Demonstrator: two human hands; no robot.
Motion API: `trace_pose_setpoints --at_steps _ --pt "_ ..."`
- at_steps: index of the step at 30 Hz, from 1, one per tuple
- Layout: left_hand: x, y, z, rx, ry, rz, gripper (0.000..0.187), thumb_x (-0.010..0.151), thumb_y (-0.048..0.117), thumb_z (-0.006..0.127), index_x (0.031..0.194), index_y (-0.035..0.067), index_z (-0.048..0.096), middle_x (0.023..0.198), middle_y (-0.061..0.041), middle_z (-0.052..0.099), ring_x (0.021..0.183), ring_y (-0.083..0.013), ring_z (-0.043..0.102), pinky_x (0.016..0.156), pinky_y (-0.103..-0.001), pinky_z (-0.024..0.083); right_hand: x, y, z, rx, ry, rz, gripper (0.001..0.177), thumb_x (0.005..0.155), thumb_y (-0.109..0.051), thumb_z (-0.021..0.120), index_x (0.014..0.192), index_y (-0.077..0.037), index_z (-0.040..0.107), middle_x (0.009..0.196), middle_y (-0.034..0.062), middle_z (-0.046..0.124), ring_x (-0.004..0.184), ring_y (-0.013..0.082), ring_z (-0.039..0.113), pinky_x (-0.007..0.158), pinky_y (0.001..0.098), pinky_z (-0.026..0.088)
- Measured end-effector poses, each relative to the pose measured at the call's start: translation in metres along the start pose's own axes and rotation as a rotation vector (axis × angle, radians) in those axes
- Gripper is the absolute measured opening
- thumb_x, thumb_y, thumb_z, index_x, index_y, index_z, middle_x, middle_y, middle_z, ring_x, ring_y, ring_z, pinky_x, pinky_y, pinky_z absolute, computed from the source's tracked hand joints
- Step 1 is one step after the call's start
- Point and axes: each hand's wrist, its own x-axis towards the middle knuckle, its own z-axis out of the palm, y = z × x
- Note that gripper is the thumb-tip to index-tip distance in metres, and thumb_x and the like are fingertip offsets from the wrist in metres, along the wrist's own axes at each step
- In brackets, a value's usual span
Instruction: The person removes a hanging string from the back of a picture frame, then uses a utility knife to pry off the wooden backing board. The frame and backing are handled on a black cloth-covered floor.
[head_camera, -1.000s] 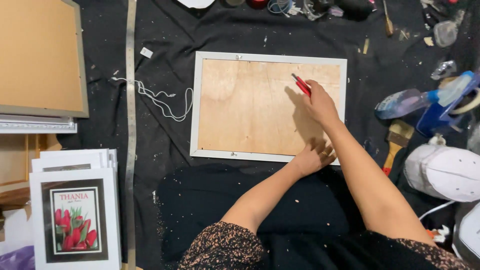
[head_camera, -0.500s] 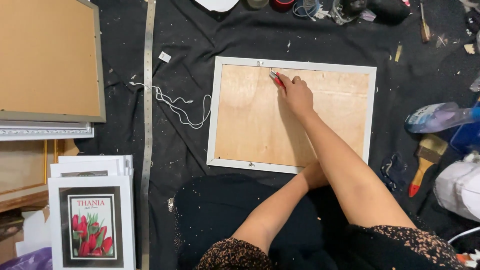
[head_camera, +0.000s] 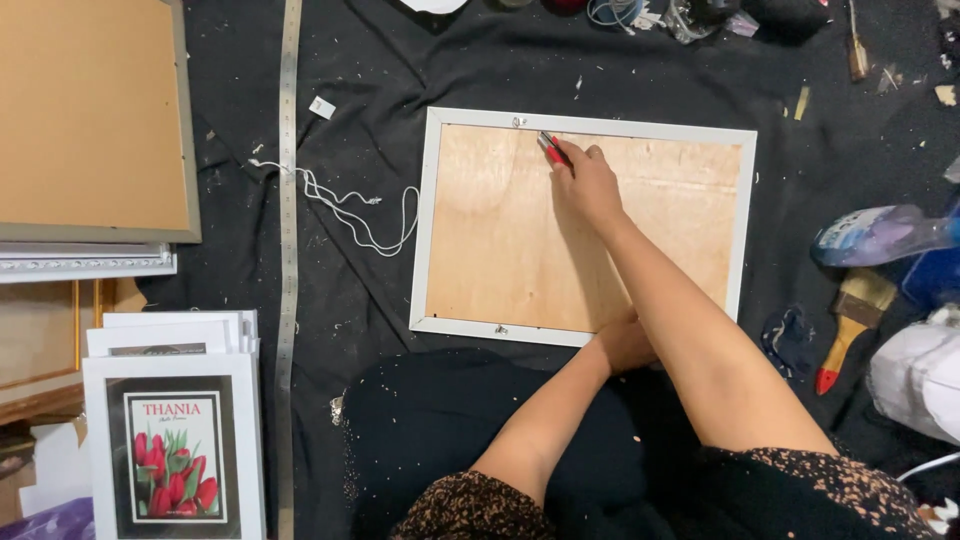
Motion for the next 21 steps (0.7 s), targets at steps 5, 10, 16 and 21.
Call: trace_pose_setpoints --at_steps 5,10,16,21 --pt "0.000 0.000 -0.003 0.054 -0.073 0.007 0.037 0.108 0.032 0.037 0.141 0.022 0.051 0.149 0.000 0.045 0.140 -0.0204 0.042 0.121 -0.067 0.023 -0.011 -0.023 -0.015 -0.113 0.013 -0.045 0.048 0.103 -0.025 0.061 0.149 -0.013 0.052 0.112 0.0165 0.051 0.105 0.0414 0.064 0.088 0.0506 0.058" --pt "-0.001 0.005 -0.008 0.098 -0.143 0.015 0.041 0.110 0.035 0.034 0.147 0.023 0.048 0.156 0.003 0.041 0.145 -0.0165 0.038 0.125 -0.066 0.018 0.017 0.008 0.001 -0.120 -0.009 -0.057 0.044 0.101 -0.035 0.059 0.142 -0.020 0.056 0.112 0.0128 0.051 0.101 0.0438 0.069 0.086 0.0533 0.059" --pt "-0.002 0.006 0.000 -0.028 -0.227 0.009 0.046 0.110 0.034 0.034 0.153 0.022 0.041 0.161 -0.001 0.036 0.150 -0.0176 0.033 0.126 -0.068 0.021 0.003 -0.020 -0.006 -0.125 0.022 -0.028 0.041 0.101 -0.028 0.059 0.139 -0.014 0.056 0.112 0.0163 0.052 0.099 0.0511 0.069 0.085 0.0579 0.059" --pt "0.008 -0.010 -0.028 0.172 -0.189 0.056 0.039 0.111 0.040 0.037 0.145 0.026 0.048 0.150 0.003 0.041 0.144 -0.0189 0.039 0.126 -0.068 0.020 0.014 -0.010 0.006 -0.209 0.060 -0.053 0.040 0.101 -0.031 0.058 0.136 -0.012 0.059 0.112 0.0161 0.054 0.091 0.0514 0.072 0.079 0.0590 0.060"
